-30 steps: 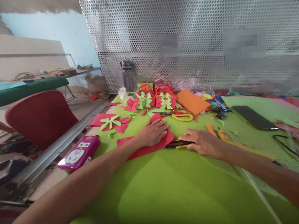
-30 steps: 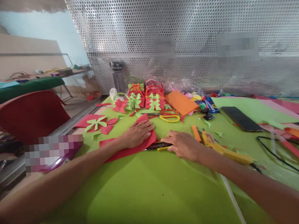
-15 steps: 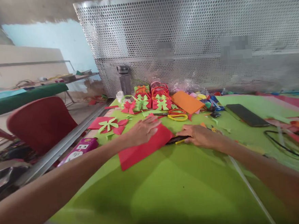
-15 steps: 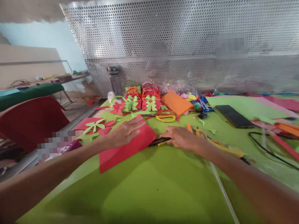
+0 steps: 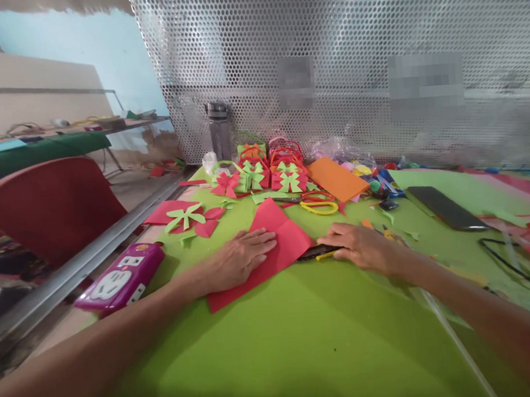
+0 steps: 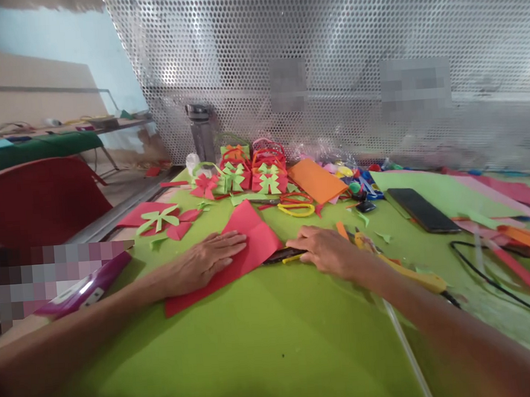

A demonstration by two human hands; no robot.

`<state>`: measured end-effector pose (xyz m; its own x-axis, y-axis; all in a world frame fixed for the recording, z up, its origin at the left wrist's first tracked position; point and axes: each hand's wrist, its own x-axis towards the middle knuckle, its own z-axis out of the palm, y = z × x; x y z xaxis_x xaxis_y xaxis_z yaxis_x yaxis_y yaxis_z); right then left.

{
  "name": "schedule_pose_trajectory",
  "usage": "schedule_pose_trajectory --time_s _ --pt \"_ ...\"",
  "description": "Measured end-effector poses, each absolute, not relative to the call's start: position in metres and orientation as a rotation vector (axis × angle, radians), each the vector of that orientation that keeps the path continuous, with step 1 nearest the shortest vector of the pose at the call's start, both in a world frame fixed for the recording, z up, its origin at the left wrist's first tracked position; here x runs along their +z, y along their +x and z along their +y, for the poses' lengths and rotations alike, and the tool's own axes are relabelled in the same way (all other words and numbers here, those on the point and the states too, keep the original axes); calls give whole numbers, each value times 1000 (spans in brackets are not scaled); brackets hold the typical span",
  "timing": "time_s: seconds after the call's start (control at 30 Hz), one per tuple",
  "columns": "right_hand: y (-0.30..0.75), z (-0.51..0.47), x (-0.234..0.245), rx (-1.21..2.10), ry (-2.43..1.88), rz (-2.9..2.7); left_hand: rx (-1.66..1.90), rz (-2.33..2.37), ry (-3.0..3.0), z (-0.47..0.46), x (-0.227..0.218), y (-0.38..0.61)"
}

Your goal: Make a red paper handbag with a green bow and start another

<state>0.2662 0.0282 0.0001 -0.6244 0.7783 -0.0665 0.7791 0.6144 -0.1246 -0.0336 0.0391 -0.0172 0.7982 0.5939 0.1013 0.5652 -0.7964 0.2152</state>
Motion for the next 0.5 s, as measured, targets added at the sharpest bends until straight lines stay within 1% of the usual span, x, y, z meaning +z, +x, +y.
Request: schedule_pose_trajectory --time_s 0.27,0.5 --pt "270 27 0 -369 1367 2838 235 913 2825 41 -23 -36" --pt "266 26 -4 -335 1372 2858 248 929 2797 39 -21 -35"
